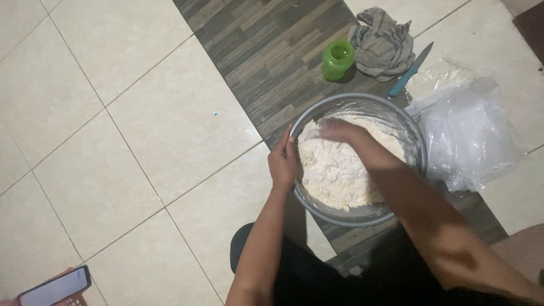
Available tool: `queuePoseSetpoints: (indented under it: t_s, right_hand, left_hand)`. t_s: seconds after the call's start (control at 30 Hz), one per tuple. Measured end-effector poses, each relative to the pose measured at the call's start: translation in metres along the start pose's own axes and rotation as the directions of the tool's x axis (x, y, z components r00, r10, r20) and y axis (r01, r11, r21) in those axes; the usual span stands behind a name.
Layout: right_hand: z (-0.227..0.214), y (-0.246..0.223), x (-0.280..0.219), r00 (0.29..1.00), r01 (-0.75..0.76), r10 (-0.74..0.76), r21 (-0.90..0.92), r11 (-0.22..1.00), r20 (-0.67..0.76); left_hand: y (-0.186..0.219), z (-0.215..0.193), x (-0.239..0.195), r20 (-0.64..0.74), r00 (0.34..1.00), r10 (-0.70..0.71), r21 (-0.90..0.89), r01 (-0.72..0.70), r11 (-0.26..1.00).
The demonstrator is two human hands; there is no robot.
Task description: The person mixes flour and water in a metal bowl using their right hand. They knead the mixture until it forms a cohesive dough.
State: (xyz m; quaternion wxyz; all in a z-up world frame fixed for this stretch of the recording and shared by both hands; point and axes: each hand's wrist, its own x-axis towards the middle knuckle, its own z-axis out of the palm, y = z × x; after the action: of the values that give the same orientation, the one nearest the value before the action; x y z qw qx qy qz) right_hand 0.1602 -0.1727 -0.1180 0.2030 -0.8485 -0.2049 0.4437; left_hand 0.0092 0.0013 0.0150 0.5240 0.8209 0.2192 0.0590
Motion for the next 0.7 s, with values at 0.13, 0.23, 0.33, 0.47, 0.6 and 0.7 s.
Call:
queuePoseSetpoints:
  t_s: [0.13,0.23,0.33,0.47,0.6,0.7]
  right_hand:
    - [0.023,-0.047,-0.107,0.984,0.052,-0.114,-0.387,0.921,-0.138]
    - [0.048,-0.055,-0.164,0.968,0.063,-0.167,-0.465,0.883,-0.186]
    - [0.057,-0.033,-0.189,0.979,0.025,-0.092,-0.340,0.940,-0.184]
    - [0.060,0.023,-0.185,0.823,-0.126,0.025,-0.139,0.982,-0.567]
    - [0.050,0.091,-0.122,0.828,-0.366,0.446,0.275,0.889,-0.339]
    - [0.045,0.121,-0.058,0.861,-0.267,0.393,0.370,0.890,-0.324]
  left_hand:
    - [0.008,0.000,-0.003,-0.006,0.988,-0.157,0.003,0.157,0.988]
    - [0.012,-0.003,-0.006,0.042,0.968,-0.249,-0.007,0.250,0.968]
    - [0.010,-0.003,-0.007,-0.053,0.998,0.023,0.042,-0.020,0.999]
    - [0.001,-0.001,-0.004,-0.005,0.999,-0.048,0.064,0.048,0.997]
    - [-0.009,0.000,-0.004,0.014,0.999,0.032,0.055,-0.033,0.998]
    - [-0.007,-0.004,-0.003,0.043,0.998,0.049,0.042,-0.051,0.998]
